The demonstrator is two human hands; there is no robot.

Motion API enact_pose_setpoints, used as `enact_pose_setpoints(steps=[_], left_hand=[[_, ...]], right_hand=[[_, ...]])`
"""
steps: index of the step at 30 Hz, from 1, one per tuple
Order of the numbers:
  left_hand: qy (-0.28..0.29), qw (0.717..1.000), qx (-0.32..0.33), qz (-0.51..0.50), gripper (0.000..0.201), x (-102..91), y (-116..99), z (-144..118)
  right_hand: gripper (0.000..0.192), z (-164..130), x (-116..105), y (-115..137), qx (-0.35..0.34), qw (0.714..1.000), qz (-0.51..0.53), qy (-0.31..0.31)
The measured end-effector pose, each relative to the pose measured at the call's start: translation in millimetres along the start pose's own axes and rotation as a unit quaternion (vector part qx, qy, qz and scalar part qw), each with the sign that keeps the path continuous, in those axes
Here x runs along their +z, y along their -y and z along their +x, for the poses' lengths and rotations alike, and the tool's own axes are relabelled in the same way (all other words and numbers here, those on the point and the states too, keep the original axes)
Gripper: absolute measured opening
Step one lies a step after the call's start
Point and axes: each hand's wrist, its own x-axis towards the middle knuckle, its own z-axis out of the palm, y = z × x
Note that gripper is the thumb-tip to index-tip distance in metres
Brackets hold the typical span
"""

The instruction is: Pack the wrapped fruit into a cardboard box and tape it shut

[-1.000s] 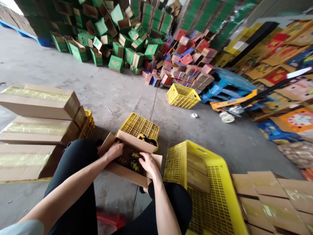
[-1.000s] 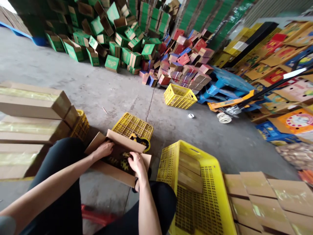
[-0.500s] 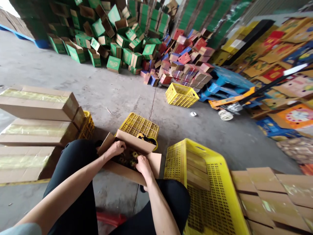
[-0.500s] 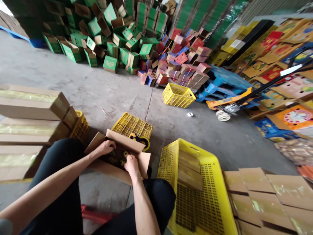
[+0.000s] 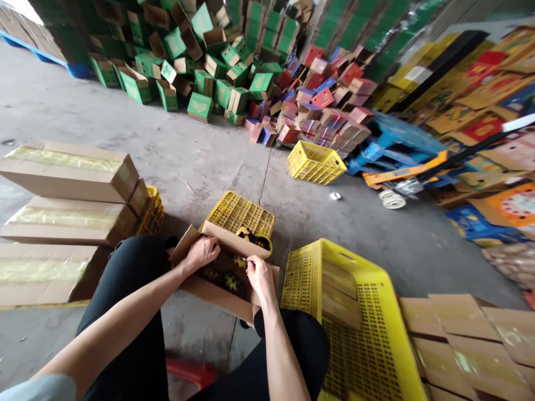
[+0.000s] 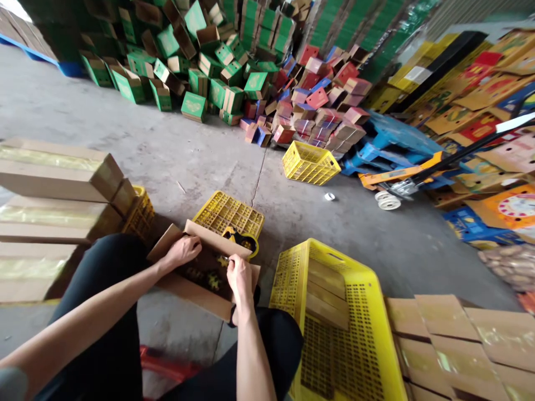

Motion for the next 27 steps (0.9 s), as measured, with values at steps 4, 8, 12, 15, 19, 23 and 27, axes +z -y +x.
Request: enact_pose_setpoints(steps=[4,8,12,15,19,23,27], left_hand=[[0.042,0.996,0.058,0.049,0.019,5.5,-2,-7],[0.161,0.976,0.125,0.078,0.018,12.0,-2,-15],[0.252,0.948,0.103,0.167,0.037,14.5,0,-20],[0.240,0.954,0.073,0.166,0.027,16.1,2,-19],[0.199,0.974,0.039,0.105,0.018,19.7,3,-16],[0.155,0.987,0.011,0.039,0.013,16.9,7,-8],[0.116,0.989,-0.034,-0.081,0.013,8.9,12,4]], right_hand=[[0.043,-6,2,4,-0.024,0.996,0.003,0.080],[0.065,-19,5,15,-0.061,0.973,-0.101,0.198],[0.055,-23,8,22,-0.076,0.959,-0.176,0.210],[0.037,-20,8,24,-0.092,0.958,-0.169,0.211],[0.023,-18,10,24,-0.120,0.964,-0.149,0.185],[0.023,-16,13,20,-0.104,0.978,-0.108,0.146],[0.021,-10,4,8,-0.064,0.994,0.001,0.089]])
